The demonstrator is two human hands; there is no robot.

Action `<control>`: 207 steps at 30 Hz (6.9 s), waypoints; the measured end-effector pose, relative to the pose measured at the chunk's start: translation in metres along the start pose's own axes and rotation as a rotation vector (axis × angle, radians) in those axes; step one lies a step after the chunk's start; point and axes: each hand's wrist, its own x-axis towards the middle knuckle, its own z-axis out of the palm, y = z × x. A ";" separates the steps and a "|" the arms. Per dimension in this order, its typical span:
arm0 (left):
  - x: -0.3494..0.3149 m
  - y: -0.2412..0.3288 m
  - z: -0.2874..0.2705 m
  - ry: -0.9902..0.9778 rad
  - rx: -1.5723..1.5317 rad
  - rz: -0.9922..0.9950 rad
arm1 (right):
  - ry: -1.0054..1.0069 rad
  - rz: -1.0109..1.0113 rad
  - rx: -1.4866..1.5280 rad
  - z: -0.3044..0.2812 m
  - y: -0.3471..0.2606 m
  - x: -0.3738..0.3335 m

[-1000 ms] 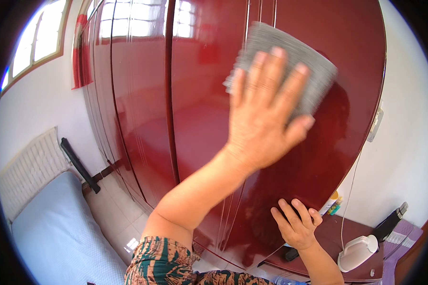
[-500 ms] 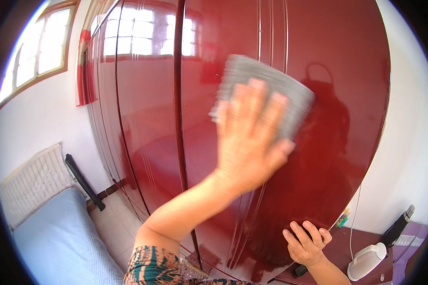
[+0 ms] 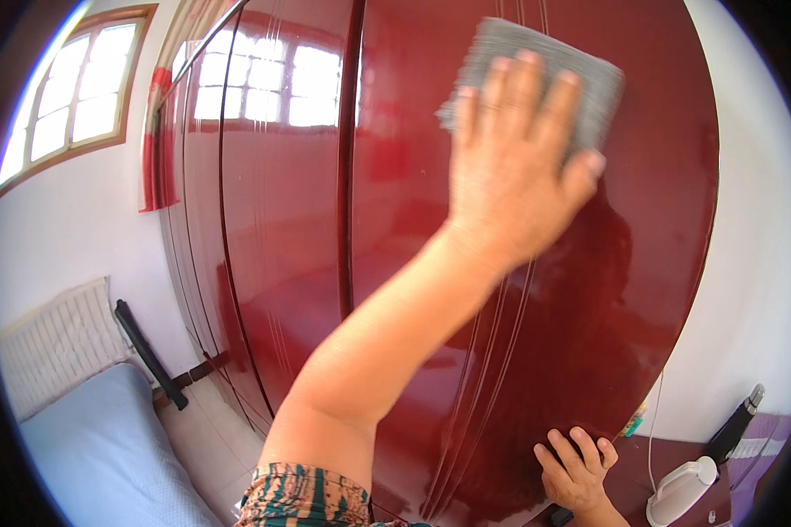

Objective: The person wipes the surface of a red wardrobe with a cloth.

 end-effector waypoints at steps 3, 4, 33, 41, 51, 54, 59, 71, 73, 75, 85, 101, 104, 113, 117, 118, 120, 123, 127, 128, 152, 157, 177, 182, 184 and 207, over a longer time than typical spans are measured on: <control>-0.001 -0.063 -0.006 0.018 0.102 -0.176 | -0.017 0.024 0.008 -0.001 -0.004 0.000; -0.006 -0.080 -0.008 0.032 0.120 -0.235 | 0.001 0.028 0.009 0.000 -0.004 -0.001; 0.135 -0.012 0.000 -0.064 0.081 0.016 | 0.023 0.013 0.041 0.000 -0.008 -0.002; 0.144 -0.101 0.016 0.072 0.170 -0.164 | 0.130 -0.035 0.022 0.010 -0.004 -0.012; 0.021 -0.074 -0.003 0.046 0.012 0.022 | 0.060 -0.044 0.028 0.007 0.003 -0.004; -0.017 -0.070 -0.005 0.062 0.076 0.151 | 0.069 0.013 -0.012 0.004 0.000 -0.002; -0.135 -0.055 -0.023 -0.078 0.163 0.155 | 0.116 -0.017 0.009 0.016 -0.001 -0.008; -0.392 0.047 -0.082 -0.206 -0.038 -0.669 | 0.150 -0.068 0.067 0.014 0.006 -0.007; -0.407 0.074 -0.084 -0.230 -0.076 -0.783 | 0.133 -0.015 0.092 0.013 0.006 -0.010; -0.423 0.104 -0.088 -0.307 -0.116 -0.743 | 0.099 0.029 0.136 0.012 0.006 -0.014; -0.429 0.246 -0.096 -0.683 -0.395 -0.210 | 0.083 0.064 0.236 0.013 0.005 -0.009; -0.475 0.155 -0.114 -0.405 -0.228 -1.052 | 0.061 0.055 0.082 0.014 0.003 -0.012; -0.480 0.135 -0.112 -0.269 -0.198 -1.476 | 0.081 0.058 0.079 0.017 0.002 -0.012; -0.462 0.231 -0.109 -0.503 -0.267 -1.081 | 0.106 0.042 0.070 0.019 0.001 -0.011; -0.485 0.259 -0.117 -0.683 -0.343 -0.612 | 0.097 0.033 0.065 0.018 0.002 -0.009; -0.494 0.262 -0.119 -0.743 -0.366 -0.497 | 0.093 0.032 0.065 0.017 0.002 -0.009; -0.492 0.264 -0.123 -0.812 -0.416 -0.388 | 0.089 0.034 0.059 0.017 0.002 -0.009; -0.491 0.271 -0.123 -0.822 -0.424 -0.212 | 0.085 0.029 0.049 0.016 0.003 -0.011; -0.484 0.277 -0.116 -0.827 -0.552 -0.125 | 0.080 0.023 0.038 0.015 0.004 -0.012; -0.487 0.279 -0.115 -0.814 -0.550 -0.125 | 0.080 0.023 0.037 0.015 0.004 -0.012; -0.566 0.145 -0.127 -0.327 -0.193 -1.744 | 0.074 0.017 0.023 0.015 0.006 -0.019; -0.600 0.126 -0.118 -0.003 -0.398 -2.081 | 0.090 0.019 0.032 0.017 0.004 -0.018; -0.457 0.263 -0.116 0.258 -1.599 -2.981 | 0.114 0.045 0.039 0.017 0.000 -0.011; -0.425 0.205 -0.124 0.235 -1.232 -2.776 | 0.128 0.059 0.045 0.019 -0.001 -0.012; -0.415 0.190 -0.124 0.194 -0.973 -2.580 | 0.129 0.065 0.038 0.019 -0.002 -0.013; -0.398 0.009 -0.192 0.137 -0.601 -1.386 | -0.036 0.263 0.009 -0.005 -0.046 0.012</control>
